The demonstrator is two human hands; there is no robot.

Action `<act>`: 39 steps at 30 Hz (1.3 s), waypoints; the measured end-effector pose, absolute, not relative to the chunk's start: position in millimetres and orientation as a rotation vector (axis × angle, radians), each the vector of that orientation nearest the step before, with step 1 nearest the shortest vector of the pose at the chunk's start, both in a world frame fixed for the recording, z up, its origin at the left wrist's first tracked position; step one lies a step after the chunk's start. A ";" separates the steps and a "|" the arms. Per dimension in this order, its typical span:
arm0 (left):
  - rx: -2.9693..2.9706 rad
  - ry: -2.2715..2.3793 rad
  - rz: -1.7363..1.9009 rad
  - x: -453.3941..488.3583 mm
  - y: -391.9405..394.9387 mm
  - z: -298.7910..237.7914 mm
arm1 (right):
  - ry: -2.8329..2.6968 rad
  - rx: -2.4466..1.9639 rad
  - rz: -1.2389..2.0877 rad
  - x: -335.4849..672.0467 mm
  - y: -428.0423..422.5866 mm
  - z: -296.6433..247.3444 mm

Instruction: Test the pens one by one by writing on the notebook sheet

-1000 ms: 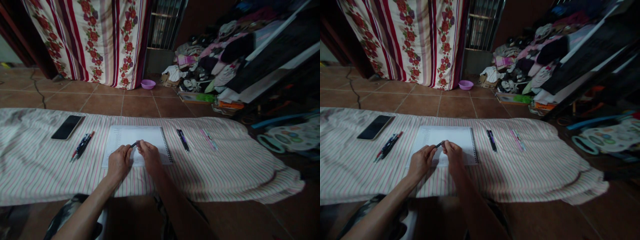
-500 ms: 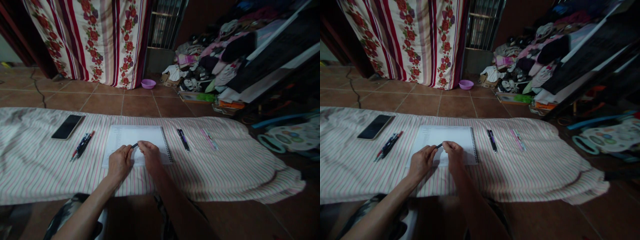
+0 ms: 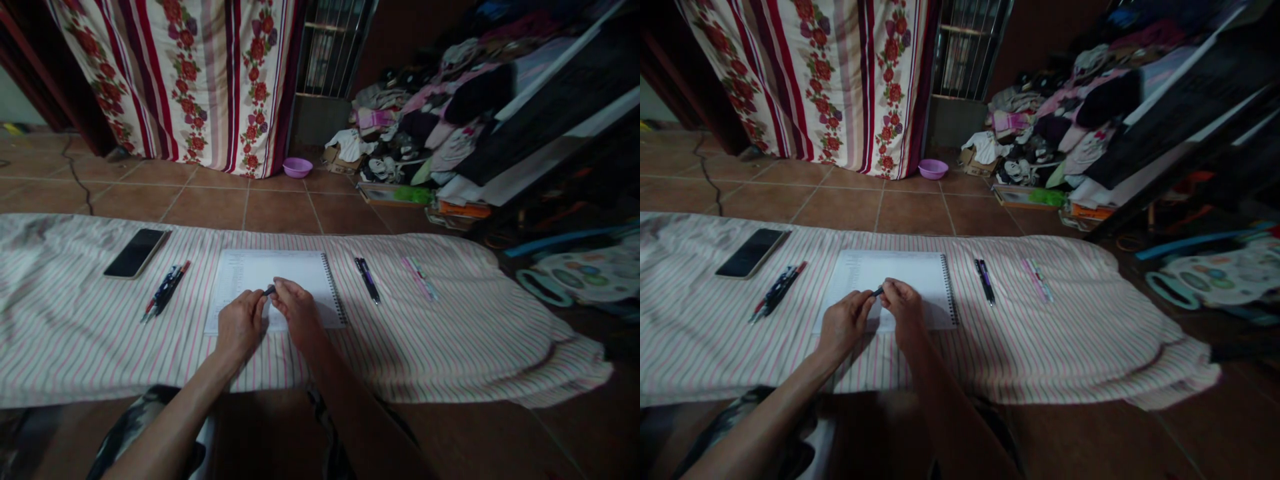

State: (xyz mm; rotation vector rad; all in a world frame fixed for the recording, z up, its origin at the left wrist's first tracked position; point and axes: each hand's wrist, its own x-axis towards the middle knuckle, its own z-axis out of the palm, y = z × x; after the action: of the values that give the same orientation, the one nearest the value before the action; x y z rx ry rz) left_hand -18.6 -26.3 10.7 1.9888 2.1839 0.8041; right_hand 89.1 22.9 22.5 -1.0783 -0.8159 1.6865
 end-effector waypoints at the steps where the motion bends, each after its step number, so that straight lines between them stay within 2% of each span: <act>1: 2.000 2.182 0.811 -18.1 -26.6 10.3 | -0.805 -1.097 1.681 89.0 23.2 22.6; 7: 2.031 2.194 0.796 -17.1 -27.3 8.6 | -0.920 -1.299 1.583 92.8 29.8 16.7; 16: 1.967 2.190 0.811 -17.2 -25.7 10.5 | -0.769 -1.126 1.771 96.3 28.2 26.8; 23: 2.003 2.183 0.783 -16.9 -25.7 7.7 | -1.022 -1.288 1.572 98.1 33.2 21.1; 32: 1.970 2.204 0.766 -17.4 -25.0 11.9 | -0.906 -1.269 1.719 99.7 33.1 24.3; 39: 2.065 2.164 0.700 -16.4 -27.3 7.4 | -1.028 -1.211 1.585 103.7 31.3 12.3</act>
State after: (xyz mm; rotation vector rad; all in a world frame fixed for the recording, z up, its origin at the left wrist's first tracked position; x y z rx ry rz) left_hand -16.4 -27.3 7.4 2.0653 2.1643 0.6998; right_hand 103.7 31.3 12.3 -1.2113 -1.0285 1.5854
